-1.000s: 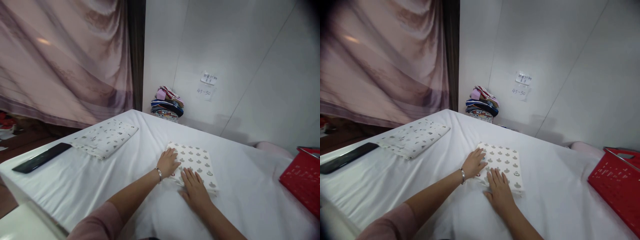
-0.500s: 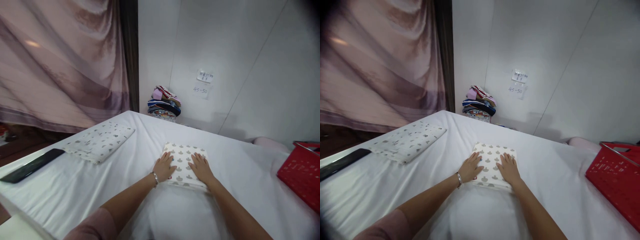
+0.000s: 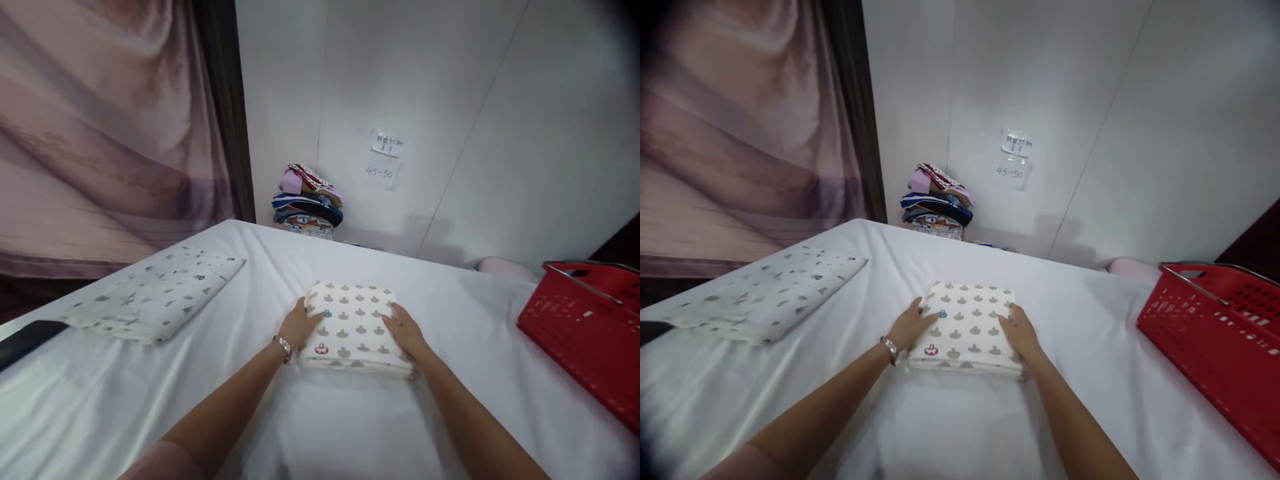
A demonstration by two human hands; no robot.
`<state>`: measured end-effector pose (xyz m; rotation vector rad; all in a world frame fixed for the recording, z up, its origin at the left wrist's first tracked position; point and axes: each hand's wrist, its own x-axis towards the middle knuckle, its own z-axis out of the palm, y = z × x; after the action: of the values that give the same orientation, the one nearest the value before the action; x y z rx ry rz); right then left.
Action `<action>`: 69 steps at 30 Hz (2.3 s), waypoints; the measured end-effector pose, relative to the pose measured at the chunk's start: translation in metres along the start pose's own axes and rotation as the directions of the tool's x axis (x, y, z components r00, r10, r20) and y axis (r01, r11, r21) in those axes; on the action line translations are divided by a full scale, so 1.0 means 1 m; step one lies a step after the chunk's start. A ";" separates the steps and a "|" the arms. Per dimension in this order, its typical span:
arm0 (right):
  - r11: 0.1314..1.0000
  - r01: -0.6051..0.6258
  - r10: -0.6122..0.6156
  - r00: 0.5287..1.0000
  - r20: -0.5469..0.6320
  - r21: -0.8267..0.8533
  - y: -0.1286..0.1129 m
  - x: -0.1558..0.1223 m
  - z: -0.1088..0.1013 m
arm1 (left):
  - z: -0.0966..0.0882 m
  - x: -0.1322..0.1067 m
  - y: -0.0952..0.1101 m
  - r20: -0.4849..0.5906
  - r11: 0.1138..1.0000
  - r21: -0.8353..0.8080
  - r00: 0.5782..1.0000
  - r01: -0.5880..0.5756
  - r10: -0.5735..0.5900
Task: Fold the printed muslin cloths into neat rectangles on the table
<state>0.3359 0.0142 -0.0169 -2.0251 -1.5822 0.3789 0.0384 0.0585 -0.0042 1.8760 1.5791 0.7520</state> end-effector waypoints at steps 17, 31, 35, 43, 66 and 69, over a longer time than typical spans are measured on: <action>0.926 0.304 -0.311 0.950 0.007 -0.225 -0.039 -0.055 -0.030 | -0.038 0.064 0.001 0.059 0.941 0.319 0.993 -0.118 0.105; 0.975 0.146 -0.087 0.946 0.313 -0.170 -0.034 0.032 -0.011 | -0.055 -0.040 -0.043 -0.282 0.997 -0.048 0.956 0.067 -0.078; 0.988 0.054 0.002 0.935 0.355 -0.146 -0.021 -0.007 -0.019 | -0.048 -0.051 -0.038 -0.189 0.965 -0.236 0.969 0.112 -0.159; 0.991 -0.112 0.134 0.908 0.397 -0.077 -0.006 -0.080 -0.037 | -0.034 -0.050 -0.003 -0.137 0.964 -0.210 0.972 0.163 -0.194; 0.980 0.166 -0.144 0.973 0.178 -0.114 -0.015 -0.076 0.001 | -0.017 0.006 -0.011 -0.190 0.945 -0.023 0.926 0.327 -0.325; 0.980 0.170 -0.152 0.974 0.166 -0.102 -0.013 -0.076 0.002 | -0.016 0.005 -0.014 -0.214 0.946 0.010 0.925 0.323 -0.314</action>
<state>0.3035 -0.0559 -0.0194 -1.9740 -1.8912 0.4027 0.0185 0.0661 -0.0032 1.5516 1.9883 0.7911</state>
